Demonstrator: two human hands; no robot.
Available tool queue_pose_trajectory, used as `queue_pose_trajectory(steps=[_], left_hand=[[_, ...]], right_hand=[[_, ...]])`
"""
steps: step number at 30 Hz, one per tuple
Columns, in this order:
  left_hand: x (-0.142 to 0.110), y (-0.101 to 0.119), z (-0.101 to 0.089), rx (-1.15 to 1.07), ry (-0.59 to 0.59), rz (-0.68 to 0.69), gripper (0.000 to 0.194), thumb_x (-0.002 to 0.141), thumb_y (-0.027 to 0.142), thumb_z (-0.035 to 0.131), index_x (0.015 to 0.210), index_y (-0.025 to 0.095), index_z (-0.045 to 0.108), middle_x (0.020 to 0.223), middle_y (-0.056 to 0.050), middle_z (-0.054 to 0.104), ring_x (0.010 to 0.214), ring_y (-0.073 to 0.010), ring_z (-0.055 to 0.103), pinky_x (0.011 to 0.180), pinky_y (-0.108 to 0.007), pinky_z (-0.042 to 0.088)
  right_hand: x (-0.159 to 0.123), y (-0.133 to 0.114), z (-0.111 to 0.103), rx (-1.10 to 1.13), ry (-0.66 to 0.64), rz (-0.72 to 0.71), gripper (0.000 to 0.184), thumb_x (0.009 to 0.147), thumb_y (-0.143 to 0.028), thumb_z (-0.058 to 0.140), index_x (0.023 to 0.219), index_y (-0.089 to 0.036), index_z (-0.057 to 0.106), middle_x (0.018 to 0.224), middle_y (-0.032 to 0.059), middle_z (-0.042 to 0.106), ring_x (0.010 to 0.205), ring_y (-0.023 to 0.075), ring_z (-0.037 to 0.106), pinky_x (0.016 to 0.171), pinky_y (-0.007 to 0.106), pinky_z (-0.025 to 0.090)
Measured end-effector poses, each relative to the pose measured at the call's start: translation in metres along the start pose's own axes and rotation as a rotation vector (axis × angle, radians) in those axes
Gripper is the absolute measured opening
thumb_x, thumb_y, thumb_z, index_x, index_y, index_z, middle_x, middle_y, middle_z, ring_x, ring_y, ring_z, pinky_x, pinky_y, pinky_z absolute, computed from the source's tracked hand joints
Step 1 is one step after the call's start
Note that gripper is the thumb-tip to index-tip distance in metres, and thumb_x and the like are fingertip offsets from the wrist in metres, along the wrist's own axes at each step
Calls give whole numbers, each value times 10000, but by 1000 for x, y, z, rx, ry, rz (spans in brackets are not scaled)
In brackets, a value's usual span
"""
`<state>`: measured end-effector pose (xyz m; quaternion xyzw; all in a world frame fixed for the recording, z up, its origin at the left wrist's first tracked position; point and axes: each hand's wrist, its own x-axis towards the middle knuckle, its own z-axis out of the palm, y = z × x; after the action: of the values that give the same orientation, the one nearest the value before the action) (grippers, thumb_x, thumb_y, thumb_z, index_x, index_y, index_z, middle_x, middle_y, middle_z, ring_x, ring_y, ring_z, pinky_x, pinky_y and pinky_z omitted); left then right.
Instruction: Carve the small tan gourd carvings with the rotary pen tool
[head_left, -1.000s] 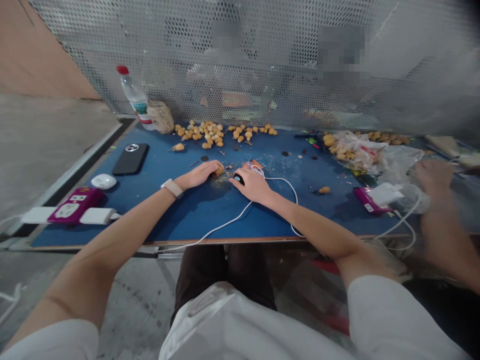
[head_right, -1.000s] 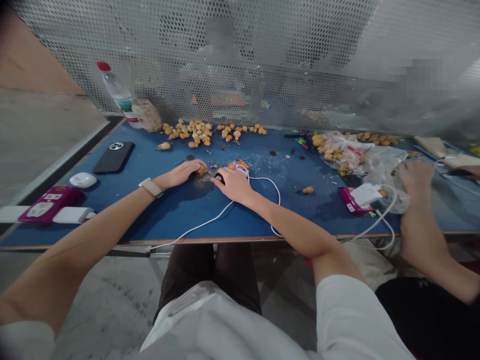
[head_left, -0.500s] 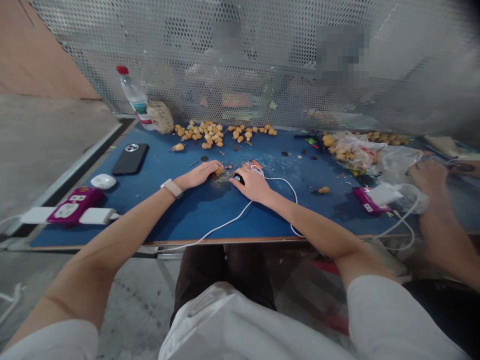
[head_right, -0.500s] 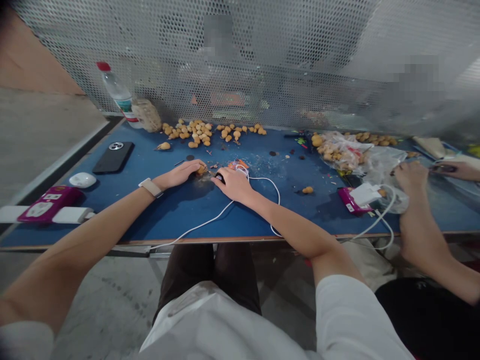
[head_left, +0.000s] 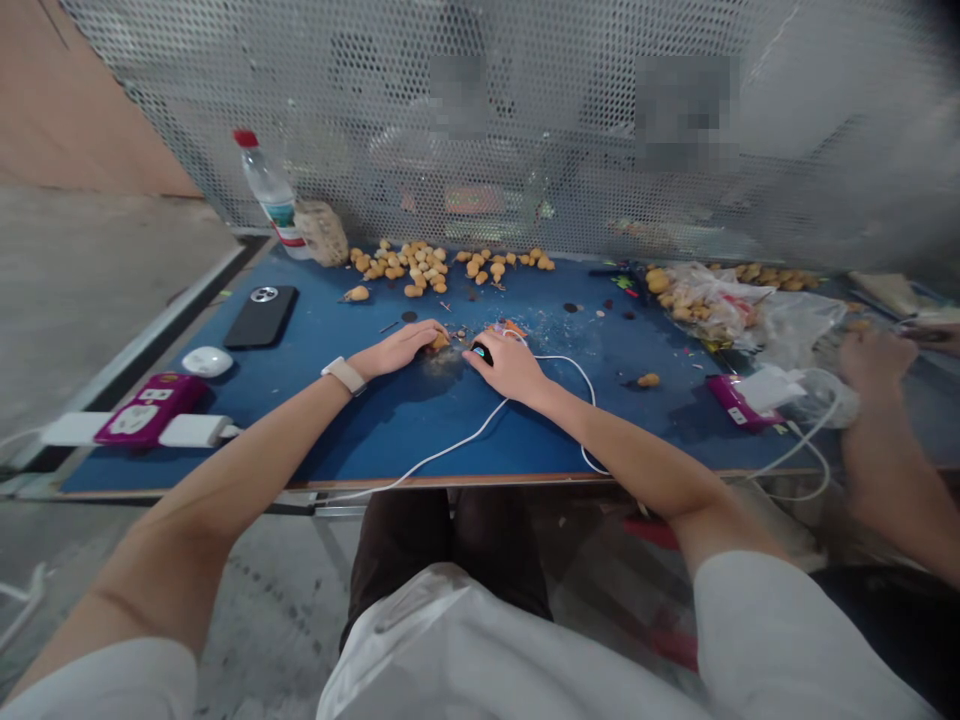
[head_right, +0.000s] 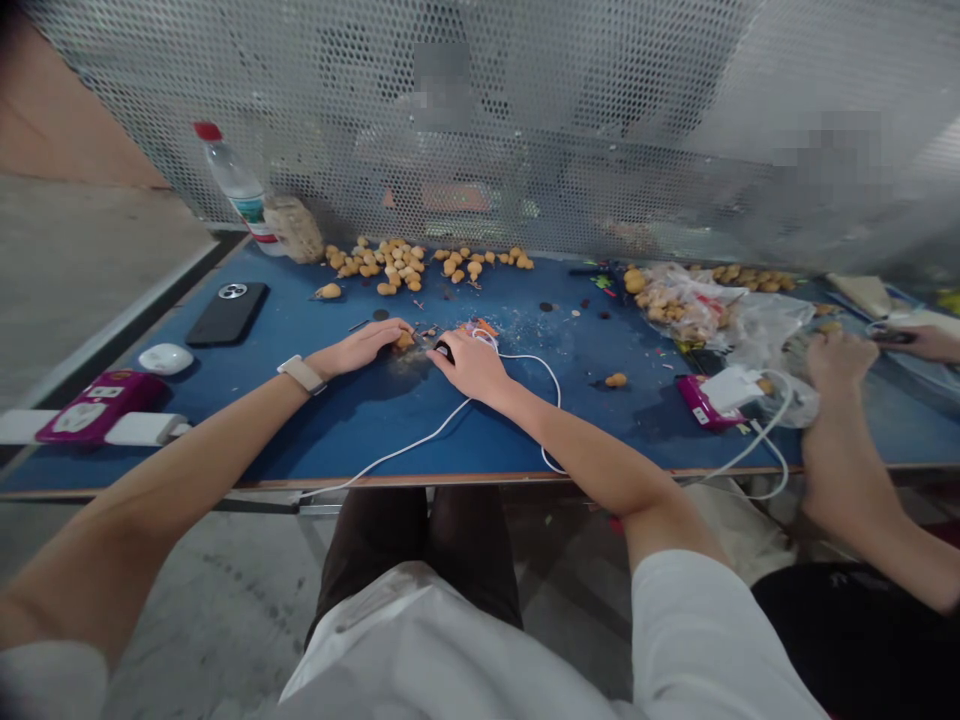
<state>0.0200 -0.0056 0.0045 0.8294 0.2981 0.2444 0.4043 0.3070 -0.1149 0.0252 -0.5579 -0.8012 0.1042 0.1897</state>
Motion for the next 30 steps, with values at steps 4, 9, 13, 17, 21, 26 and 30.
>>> queue_pose_trajectory(steps=[4, 9, 13, 17, 21, 26, 30], left_hand=[[0, -1, 0, 9, 16, -6, 510, 1228, 633, 525, 1254, 198, 789, 1048, -64, 752, 988, -274, 677, 1031, -427, 636], [0, 0, 0, 11, 23, 8, 476, 1223, 613, 550, 1243, 203, 789, 1011, -51, 749, 965, -265, 677, 1006, -415, 649], [0, 0, 0, -8, 27, 32, 445, 1216, 602, 582, 1228, 213, 798, 992, -46, 764, 944, -260, 671, 973, -407, 648], [0, 0, 0, -5, 16, 32, 477, 1212, 619, 562, 1233, 207, 799, 1015, -53, 766, 946, -259, 674, 971, -410, 645], [0, 0, 0, 3, 19, 15, 466, 1208, 611, 562, 1242, 207, 793, 1021, -51, 762, 961, -263, 670, 989, -413, 638], [0, 1, 0, 7, 23, 1, 462, 1201, 603, 573, 1253, 200, 793, 1009, -50, 738, 964, -267, 662, 992, -411, 632], [0, 2, 0, -2, 20, -3, 466, 1194, 604, 586, 1267, 197, 800, 1030, -58, 742, 975, -272, 664, 986, -416, 636]], right_hand=[[0, 2, 2, 6, 8, -11, 286, 1348, -430, 630, 1398, -232, 830, 1481, 174, 918, 1388, 368, 846, 1205, 474, 599], [0, -1, 1, -3, -21, -29, 301, 1346, -439, 648, 1414, -217, 839, 1515, 194, 914, 1412, 383, 850, 1241, 498, 602], [0, -1, 1, 1, -22, -30, 307, 1345, -454, 651, 1414, -226, 845, 1510, 186, 918, 1405, 384, 853, 1235, 505, 608], [-1, -1, 0, -6, -39, -27, 328, 1349, -456, 654, 1448, -207, 843, 1541, 200, 909, 1424, 387, 853, 1246, 503, 605], [-1, -1, 0, -8, -35, -18, 329, 1352, -465, 652, 1445, -213, 842, 1528, 199, 910, 1407, 385, 854, 1229, 501, 606], [-1, 0, 1, 1, -28, -23, 325, 1352, -466, 645, 1420, -220, 845, 1510, 192, 910, 1400, 380, 845, 1215, 494, 603], [0, 1, 2, -7, -28, -31, 318, 1351, -471, 658, 1426, -223, 842, 1511, 189, 912, 1393, 380, 848, 1208, 489, 603]])
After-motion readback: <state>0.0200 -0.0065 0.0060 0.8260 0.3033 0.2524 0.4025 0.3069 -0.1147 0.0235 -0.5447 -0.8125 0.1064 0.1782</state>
